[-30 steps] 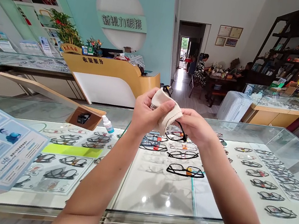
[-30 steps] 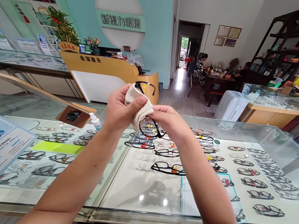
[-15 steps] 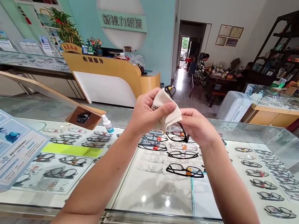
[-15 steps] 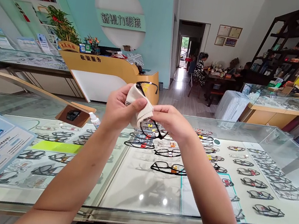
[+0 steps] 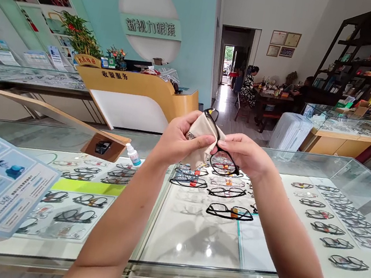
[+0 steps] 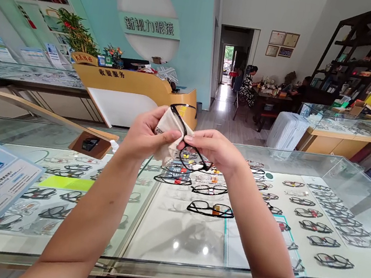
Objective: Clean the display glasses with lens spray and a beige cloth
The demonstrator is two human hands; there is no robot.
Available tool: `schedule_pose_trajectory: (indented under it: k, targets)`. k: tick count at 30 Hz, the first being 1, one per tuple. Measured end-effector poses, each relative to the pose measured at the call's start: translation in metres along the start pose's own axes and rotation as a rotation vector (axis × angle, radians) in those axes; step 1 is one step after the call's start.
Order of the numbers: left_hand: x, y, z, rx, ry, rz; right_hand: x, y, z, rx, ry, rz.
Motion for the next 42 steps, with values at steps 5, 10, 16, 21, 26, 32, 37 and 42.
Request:
schedule_pose_trajectory:
  k: [5,10,16,21,26,32,37,42]
  targets:
    - [0.010,0.007,0.001,0.144,-0.289,0.036,0.011,-0.006,0.006,-0.033,0.012,0.018]
    - [-0.001,0.001,0.001,-0.055,-0.063,-0.094,0.006,0.002,0.001,-0.019,0.015,-0.022]
    - [0.000,0.002,-0.001,-0.033,-0.003,-0.041,0.003,0.003,-0.001,0.010,-0.026,0.027]
    - [0.014,0.010,0.000,0.151,-0.303,0.002,0.014,-0.003,0.004,-0.017,-0.018,0.051]
    - [0.008,0.010,0.005,0.000,-0.249,-0.118,0.009,0.002,0.000,-0.051,0.009,0.015]
    - [-0.021,0.012,0.012,-0.067,-0.421,-0.278,-0.014,0.016,-0.011,-0.130,-0.084,0.009]
    - [-0.026,0.017,0.012,-0.162,-0.408,-0.343,-0.018,0.021,-0.015,-0.146,-0.146,-0.029]
    - [-0.012,0.014,0.011,-0.231,-0.273,-0.437,-0.014,0.027,-0.018,-0.165,-0.201,-0.140]
Point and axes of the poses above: each hand's wrist, its own z-axis towards the middle knuckle, its own x-axis out of the palm, y = z × x, the point moved 3 cm from there along z, towards the middle knuckle, and after that the axes turned 3 degrees about -z, right-handed, at the moved point
